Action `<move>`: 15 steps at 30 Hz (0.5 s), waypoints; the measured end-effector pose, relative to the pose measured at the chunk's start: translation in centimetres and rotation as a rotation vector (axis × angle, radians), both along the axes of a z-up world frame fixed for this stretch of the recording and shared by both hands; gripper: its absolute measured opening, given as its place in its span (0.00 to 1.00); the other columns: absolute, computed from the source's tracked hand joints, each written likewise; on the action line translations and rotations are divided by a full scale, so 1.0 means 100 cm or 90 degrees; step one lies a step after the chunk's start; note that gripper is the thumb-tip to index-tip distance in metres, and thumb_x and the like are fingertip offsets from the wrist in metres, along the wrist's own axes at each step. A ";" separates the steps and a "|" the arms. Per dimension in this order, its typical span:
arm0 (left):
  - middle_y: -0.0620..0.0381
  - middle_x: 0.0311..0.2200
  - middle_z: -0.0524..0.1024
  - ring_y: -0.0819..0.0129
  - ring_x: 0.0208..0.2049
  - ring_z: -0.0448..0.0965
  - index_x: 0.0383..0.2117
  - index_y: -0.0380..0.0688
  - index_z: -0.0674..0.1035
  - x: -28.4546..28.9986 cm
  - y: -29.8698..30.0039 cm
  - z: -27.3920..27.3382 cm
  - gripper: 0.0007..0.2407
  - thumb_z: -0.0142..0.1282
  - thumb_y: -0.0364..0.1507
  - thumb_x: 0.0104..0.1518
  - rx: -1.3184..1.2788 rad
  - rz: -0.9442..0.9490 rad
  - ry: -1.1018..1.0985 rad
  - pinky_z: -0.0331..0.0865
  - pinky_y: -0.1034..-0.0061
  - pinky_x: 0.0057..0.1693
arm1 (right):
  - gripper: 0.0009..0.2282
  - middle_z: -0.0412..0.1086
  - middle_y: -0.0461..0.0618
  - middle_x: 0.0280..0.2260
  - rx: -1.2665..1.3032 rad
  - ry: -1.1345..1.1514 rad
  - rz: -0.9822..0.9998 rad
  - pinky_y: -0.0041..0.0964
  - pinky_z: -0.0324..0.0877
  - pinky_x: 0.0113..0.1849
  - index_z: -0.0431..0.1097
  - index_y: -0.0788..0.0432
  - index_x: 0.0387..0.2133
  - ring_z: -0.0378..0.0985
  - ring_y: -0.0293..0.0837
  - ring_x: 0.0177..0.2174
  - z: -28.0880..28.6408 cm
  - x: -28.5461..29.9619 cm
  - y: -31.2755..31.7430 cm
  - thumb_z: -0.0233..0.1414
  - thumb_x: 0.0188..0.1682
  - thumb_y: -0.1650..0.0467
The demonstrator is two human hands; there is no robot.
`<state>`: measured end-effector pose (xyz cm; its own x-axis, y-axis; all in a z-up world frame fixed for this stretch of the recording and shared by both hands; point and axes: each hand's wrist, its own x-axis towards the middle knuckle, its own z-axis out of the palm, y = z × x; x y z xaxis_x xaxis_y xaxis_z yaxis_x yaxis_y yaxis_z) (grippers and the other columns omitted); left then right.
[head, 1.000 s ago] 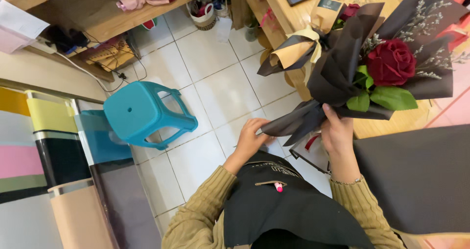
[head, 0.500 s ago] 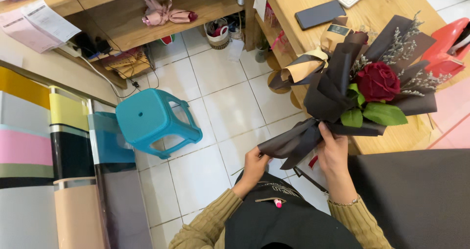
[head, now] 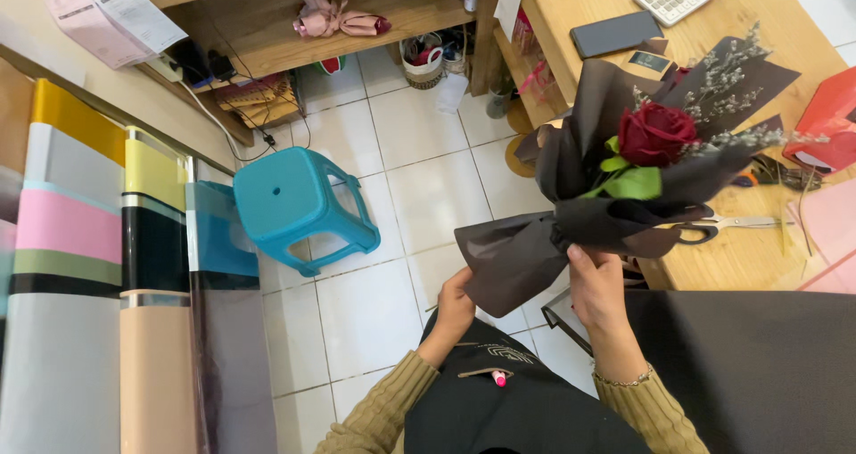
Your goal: The person selects wrapping paper from a rack, then uses shears to cut and trim the paper while wrapping it around roses by hand.
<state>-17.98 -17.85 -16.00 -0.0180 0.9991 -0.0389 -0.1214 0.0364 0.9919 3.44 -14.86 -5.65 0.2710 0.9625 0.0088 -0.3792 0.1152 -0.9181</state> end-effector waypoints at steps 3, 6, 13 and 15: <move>0.49 0.33 0.84 0.64 0.39 0.81 0.39 0.38 0.87 -0.011 0.009 -0.029 0.06 0.57 0.22 0.62 0.009 -0.014 -0.010 0.73 0.62 0.51 | 0.23 0.70 0.58 0.54 0.031 -0.004 0.043 0.55 0.67 0.57 0.65 0.64 0.60 0.72 0.51 0.55 0.014 -0.010 0.005 0.55 0.48 0.77; 0.50 0.31 0.83 0.66 0.37 0.79 0.37 0.38 0.86 -0.017 0.012 0.007 0.05 0.58 0.22 0.62 0.005 -0.012 -0.036 0.72 0.66 0.48 | 0.18 0.71 0.55 0.50 0.063 -0.008 0.068 0.51 0.68 0.56 0.68 0.64 0.54 0.72 0.46 0.52 0.031 -0.024 0.008 0.55 0.49 0.77; 0.52 0.27 0.80 0.73 0.32 0.73 0.34 0.37 0.84 -0.034 0.029 0.054 0.03 0.57 0.22 0.61 -0.009 -0.041 -0.141 0.67 0.81 0.40 | 0.20 0.71 0.58 0.52 0.066 -0.056 0.095 0.45 0.70 0.53 0.67 0.67 0.56 0.72 0.48 0.53 0.047 -0.055 0.026 0.55 0.49 0.77; 0.52 0.28 0.81 0.73 0.32 0.74 0.36 0.37 0.83 -0.041 0.037 0.042 0.04 0.56 0.22 0.62 -0.006 -0.061 -0.170 0.66 0.84 0.40 | 0.20 0.70 0.59 0.53 0.068 -0.061 0.094 0.44 0.70 0.53 0.66 0.67 0.57 0.72 0.48 0.53 0.052 -0.063 0.029 0.55 0.49 0.77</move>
